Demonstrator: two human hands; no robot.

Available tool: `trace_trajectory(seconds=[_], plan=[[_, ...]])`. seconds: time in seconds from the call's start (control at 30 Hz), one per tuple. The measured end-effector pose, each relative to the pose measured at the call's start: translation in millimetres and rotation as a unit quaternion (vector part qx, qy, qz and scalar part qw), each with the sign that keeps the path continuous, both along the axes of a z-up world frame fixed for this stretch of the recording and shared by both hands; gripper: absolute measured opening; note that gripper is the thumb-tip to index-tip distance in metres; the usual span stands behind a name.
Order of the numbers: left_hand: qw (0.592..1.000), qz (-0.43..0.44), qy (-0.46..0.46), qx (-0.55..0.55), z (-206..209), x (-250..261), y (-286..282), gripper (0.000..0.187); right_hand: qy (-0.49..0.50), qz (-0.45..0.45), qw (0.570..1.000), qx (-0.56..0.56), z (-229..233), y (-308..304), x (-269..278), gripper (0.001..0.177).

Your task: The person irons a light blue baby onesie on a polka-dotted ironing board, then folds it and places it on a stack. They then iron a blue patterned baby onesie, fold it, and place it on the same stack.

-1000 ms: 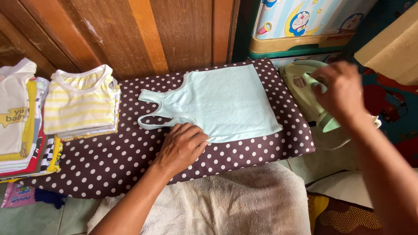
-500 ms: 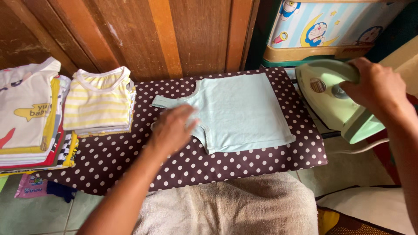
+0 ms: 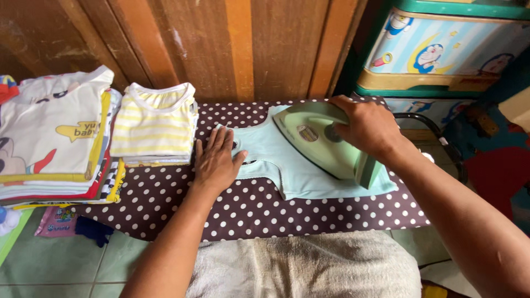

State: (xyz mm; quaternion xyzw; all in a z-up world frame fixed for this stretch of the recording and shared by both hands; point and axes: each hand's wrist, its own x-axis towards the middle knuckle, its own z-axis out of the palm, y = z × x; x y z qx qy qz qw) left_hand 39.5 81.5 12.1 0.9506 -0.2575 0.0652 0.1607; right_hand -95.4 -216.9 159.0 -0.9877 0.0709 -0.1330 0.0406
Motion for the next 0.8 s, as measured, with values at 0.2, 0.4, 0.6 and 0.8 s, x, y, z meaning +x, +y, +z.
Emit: trace_trajectory(seconds=[0.2,0.4,0.6,0.8], plan=[[0.998,0.006,-0.016,-0.065,-4.3,-3.2,3.4,0.085,-0.005,0.091,0.996,0.024,3.7,1.3,17.8,0.059],[0.992,0.002,-0.044,-0.121,-4.5,-6.3,7.4,0.092,0.013,0.148,0.989,0.025,-2.3,29.7,52.0,0.061],[0.988,0.011,-0.056,-0.145,-1.9,-11.1,8.4,0.094,0.01,0.17,0.985,-0.018,-2.9,67.2,88.8,0.059],[0.985,0.01,-0.062,-0.158,-1.5,-12.2,12.1,0.095,0.035,0.2,0.979,0.017,7.8,63.2,79.8,0.063]])
